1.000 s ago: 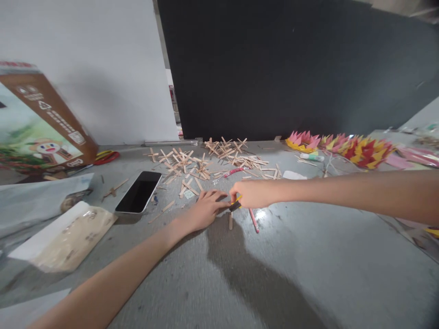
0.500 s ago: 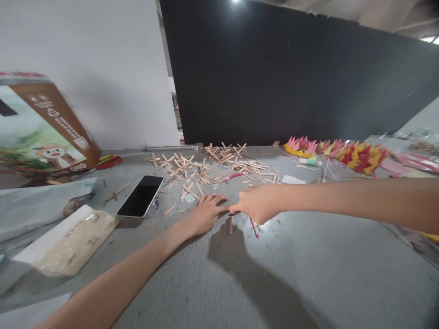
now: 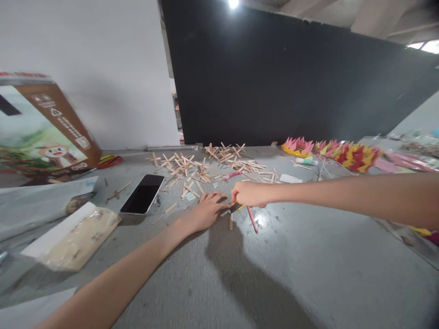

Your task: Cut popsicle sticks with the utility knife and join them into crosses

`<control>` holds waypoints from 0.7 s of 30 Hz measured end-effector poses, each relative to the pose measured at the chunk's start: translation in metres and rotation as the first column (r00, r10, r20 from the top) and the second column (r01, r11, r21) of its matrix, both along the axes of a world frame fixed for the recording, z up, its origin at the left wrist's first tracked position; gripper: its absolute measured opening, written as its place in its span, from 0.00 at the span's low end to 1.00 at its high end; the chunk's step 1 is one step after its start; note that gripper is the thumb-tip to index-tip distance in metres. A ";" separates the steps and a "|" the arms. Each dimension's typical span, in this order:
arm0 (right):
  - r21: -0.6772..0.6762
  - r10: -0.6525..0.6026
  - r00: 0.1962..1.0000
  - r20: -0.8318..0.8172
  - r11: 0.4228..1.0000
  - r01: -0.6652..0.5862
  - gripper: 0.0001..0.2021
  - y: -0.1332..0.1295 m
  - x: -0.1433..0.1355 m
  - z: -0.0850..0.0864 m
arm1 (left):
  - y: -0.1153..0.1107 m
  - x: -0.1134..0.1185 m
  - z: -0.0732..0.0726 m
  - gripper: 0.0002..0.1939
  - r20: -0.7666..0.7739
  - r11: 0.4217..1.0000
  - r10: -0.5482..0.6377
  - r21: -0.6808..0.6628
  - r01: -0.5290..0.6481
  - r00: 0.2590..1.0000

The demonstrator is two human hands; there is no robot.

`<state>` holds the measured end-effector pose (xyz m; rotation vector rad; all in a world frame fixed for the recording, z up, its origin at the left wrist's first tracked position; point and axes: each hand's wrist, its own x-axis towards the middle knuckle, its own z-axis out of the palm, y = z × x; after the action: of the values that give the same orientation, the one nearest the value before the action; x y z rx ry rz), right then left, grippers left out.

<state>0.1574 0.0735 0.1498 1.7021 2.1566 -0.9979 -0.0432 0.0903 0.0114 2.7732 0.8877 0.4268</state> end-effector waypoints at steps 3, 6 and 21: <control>0.109 0.202 0.978 0.043 0.973 -0.205 0.18 -0.007 0.001 0.005 | 0.001 -0.001 -0.002 0.24 0.010 1.000 -0.006 0.018 0.006 1.000; 0.168 0.519 0.819 0.244 0.810 -0.562 0.21 -0.008 0.004 0.007 | 0.002 -0.002 -0.005 0.22 0.012 0.999 -0.013 0.034 0.013 1.000; 0.087 0.188 0.980 0.068 0.977 -0.194 0.14 -0.008 -0.005 0.004 | 0.002 0.001 -0.002 0.24 0.001 1.000 -0.004 0.019 0.004 1.000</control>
<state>0.1521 0.0652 0.1537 1.5061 2.3085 -0.7980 -0.0422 0.0919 0.0097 2.7911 0.8817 0.4386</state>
